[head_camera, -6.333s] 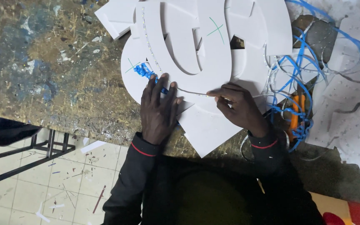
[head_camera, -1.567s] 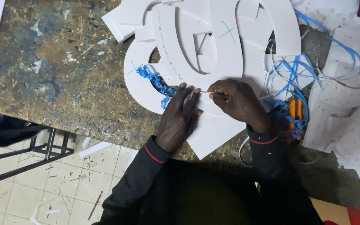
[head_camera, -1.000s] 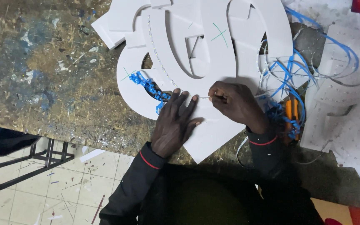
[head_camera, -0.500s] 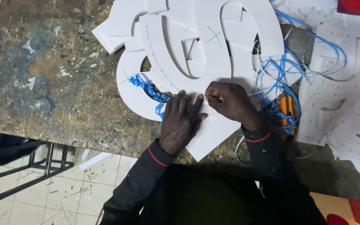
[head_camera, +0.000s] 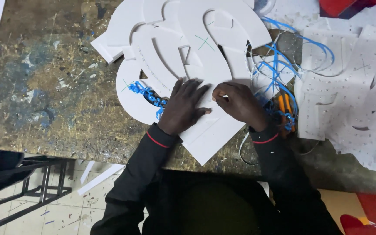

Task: Cutting LED strips to length and fitting them into the channels of foam letters for sign fabrication.

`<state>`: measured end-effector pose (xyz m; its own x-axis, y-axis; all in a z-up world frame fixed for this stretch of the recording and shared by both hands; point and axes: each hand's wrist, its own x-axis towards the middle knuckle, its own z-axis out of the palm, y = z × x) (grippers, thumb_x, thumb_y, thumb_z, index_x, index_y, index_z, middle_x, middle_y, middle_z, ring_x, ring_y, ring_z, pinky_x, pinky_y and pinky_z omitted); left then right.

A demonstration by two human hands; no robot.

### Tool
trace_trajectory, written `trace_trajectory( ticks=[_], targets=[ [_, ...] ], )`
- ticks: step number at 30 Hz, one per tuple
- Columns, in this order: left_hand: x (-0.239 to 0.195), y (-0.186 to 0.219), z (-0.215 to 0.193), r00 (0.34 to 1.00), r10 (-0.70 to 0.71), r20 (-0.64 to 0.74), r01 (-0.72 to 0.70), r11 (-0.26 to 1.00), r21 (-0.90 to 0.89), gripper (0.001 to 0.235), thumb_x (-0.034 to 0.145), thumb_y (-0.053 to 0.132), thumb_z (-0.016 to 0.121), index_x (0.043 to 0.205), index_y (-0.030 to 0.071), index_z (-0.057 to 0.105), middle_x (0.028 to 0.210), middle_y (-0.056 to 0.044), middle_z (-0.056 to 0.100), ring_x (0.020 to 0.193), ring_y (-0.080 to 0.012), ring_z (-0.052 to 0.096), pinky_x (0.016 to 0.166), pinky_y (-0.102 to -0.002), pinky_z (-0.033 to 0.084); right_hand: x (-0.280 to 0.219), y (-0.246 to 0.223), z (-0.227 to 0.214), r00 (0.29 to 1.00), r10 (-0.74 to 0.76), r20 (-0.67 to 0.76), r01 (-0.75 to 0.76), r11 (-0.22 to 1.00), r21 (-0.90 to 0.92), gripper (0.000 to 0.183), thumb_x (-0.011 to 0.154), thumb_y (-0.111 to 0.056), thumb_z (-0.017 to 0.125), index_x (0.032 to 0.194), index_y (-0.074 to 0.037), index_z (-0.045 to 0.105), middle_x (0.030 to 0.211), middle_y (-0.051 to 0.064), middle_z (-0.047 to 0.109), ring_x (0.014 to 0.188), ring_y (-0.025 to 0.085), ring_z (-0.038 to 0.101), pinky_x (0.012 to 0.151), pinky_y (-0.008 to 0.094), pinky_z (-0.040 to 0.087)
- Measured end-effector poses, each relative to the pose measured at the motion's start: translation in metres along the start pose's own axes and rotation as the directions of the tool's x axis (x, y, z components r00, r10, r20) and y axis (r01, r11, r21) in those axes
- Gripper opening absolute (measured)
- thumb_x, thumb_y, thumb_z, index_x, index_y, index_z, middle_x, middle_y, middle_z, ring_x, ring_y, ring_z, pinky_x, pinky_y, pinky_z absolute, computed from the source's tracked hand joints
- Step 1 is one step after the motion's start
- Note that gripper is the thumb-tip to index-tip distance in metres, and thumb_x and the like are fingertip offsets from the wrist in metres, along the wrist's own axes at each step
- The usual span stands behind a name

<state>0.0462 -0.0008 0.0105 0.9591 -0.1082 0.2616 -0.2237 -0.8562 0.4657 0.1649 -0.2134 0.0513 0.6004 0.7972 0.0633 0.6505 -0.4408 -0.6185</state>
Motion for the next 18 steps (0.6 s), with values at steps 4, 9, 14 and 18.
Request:
trace_trajectory(
  ticks=[4, 9, 14, 18],
  targets=[
    [0.002, -0.010, -0.008, 0.990, 0.120, -0.072, -0.130, 0.980, -0.153, 0.090, 0.099, 0.078, 0.056, 0.165, 0.017, 0.058, 0.150, -0.025, 0.065, 0.153, -0.0494, 0.056, 0.136, -0.070, 0.028, -0.010, -0.022, -0.014, 0.999, -0.030, 0.026, 0.030, 0.999, -0.034, 0.008, 0.103, -0.008, 0.077, 0.110, -0.011, 0.077, 0.093, 0.023, 0.080, 0.098, 0.054, 0.078, 0.078, 0.062, 0.062],
    [-0.001, -0.020, -0.060, 0.945, 0.320, 0.065, -0.296, 0.923, -0.246, 0.082, 0.101, 0.069, 0.055, 0.159, 0.013, 0.062, 0.149, -0.027, 0.067, 0.157, -0.0542, 0.049, 0.137, -0.069, 0.024, -0.020, -0.045, -0.011, 0.994, -0.051, 0.102, 0.046, 0.998, 0.050, 0.006, 0.106, -0.013, 0.074, 0.112, -0.014, 0.075, 0.084, 0.019, 0.076, 0.089, 0.055, 0.076, 0.066, 0.061, 0.058],
    [0.000, -0.035, -0.086, 0.928, 0.298, 0.225, -0.227, 0.929, -0.292, 0.064, 0.094, 0.040, 0.078, 0.149, 0.009, 0.069, 0.159, -0.027, 0.065, 0.159, -0.0630, 0.040, 0.135, -0.073, 0.025, -0.012, -0.045, 0.015, 0.994, -0.044, 0.097, 0.036, 0.996, 0.085, 0.008, 0.108, -0.011, 0.073, 0.115, -0.012, 0.076, 0.083, 0.016, 0.077, 0.084, 0.051, 0.078, 0.064, 0.060, 0.057],
    [-0.009, -0.032, -0.098, 0.959, 0.238, 0.151, -0.178, 0.927, -0.331, 0.043, 0.099, 0.024, 0.081, 0.137, 0.005, 0.074, 0.162, -0.029, 0.062, 0.158, -0.0642, 0.039, 0.130, -0.074, 0.035, -0.002, -0.034, 0.031, 0.997, -0.008, 0.074, 0.004, 0.999, 0.049, 0.009, 0.104, -0.015, 0.078, 0.112, -0.015, 0.075, 0.081, 0.008, 0.078, 0.081, 0.041, 0.080, 0.066, 0.055, 0.060]
  ],
)
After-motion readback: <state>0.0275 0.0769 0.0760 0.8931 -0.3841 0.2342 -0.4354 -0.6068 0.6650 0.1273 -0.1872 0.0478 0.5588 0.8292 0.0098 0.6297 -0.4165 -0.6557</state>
